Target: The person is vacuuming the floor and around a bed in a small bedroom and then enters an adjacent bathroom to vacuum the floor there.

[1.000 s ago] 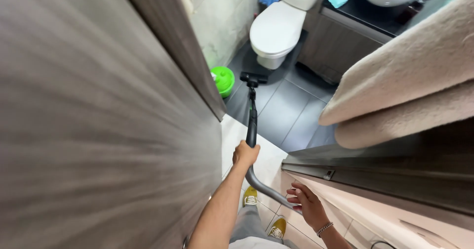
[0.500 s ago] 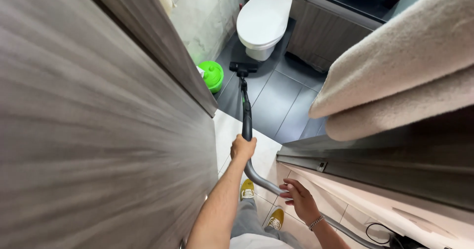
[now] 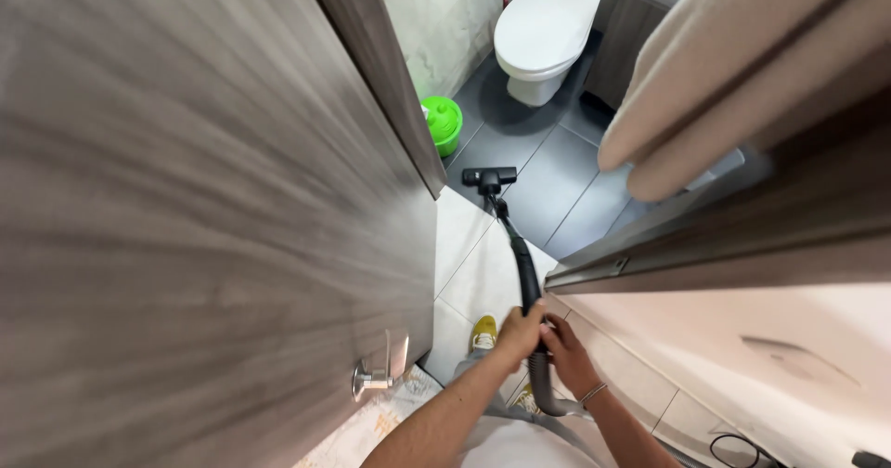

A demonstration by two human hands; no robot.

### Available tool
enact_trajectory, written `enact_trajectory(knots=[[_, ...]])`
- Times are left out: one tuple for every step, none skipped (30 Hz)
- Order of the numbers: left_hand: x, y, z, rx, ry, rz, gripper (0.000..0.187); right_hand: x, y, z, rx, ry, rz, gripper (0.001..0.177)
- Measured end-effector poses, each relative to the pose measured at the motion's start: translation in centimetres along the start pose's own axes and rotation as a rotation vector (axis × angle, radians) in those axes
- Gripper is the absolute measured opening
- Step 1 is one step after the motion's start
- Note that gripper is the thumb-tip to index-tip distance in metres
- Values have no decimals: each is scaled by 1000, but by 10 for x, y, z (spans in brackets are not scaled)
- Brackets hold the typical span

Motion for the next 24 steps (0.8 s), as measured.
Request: enact_trajectory(knots=[[-16,4,-2,-191,-68,132,65,-4,-2,-5,129,20,9,54],[-31,9,-5,-382,-135,266,60,-8,-6,-10,258,41,16,52],[-26,17,10,-381,-136,264,60,-12,-12,-14,259,41,18,52],[-22,28,24,-315,-98,338,61,-17,-19,-18,290,10,19,50],[-18,38,37,-249,-60,412,63,-22,-26,-22,322,-20,21,48],[-30,35,34,-244,-62,417,63,-35,-35,-20,325,-16,15,48],[-43,32,29,-222,-62,454,58,-47,-44,-19,360,83,41,48],[-54,29,24,-201,-61,492,53,-58,-53,-17,394,180,66,48],[-60,30,26,-198,-61,498,53,-68,-60,-20,396,182,60,48],[-65,29,25,-167,-48,498,48,-75,-67,-21,296,210,32,49],[-69,28,25,-137,-34,498,44,-83,-74,-22,196,237,4,51],[-71,26,27,-138,-36,500,44,-92,-76,-20,196,239,3,51],[-72,23,29,-144,-33,513,42,-100,-79,-19,95,255,-7,56],[-74,21,31,-151,-31,526,40,-108,-81,-17,-6,270,-15,60],[-75,17,31,-152,-34,527,40,-111,-78,-20,-7,273,-15,60],[-74,13,31,-136,-42,507,38,-114,-75,-23,-141,257,-11,63],[-74,8,31,-121,-50,488,36,-116,-71,-25,-274,240,-5,66],[-70,4,33,-124,-52,486,36,-112,-64,-29,-277,240,-2,66],[-66,-1,35,-133,-35,477,35,-107,-57,-30,-335,105,-48,68],[-61,-7,37,-144,-18,465,34,-102,-48,-31,-392,-32,-93,69],[-58,-12,37,-149,-20,461,34,-97,-41,-13,-395,-34,-87,69],[-55,-19,38,-168,-17,448,35,-91,-33,3,-412,44,-51,67],[-52,-27,37,-188,-14,434,35,-85,-24,20,-430,121,-15,65],[-50,-35,35,-192,-17,428,35,-71,-17,23,-433,119,-8,65]])
Point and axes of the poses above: each hand's wrist, its own x-axis towards the middle knuckle, its own y-axis out of the palm, z = x × y, the point moved 2 cm from there along x, towards the middle knuckle, and after that the axes turned 3 degrees about -z, right-handed, at the moved point
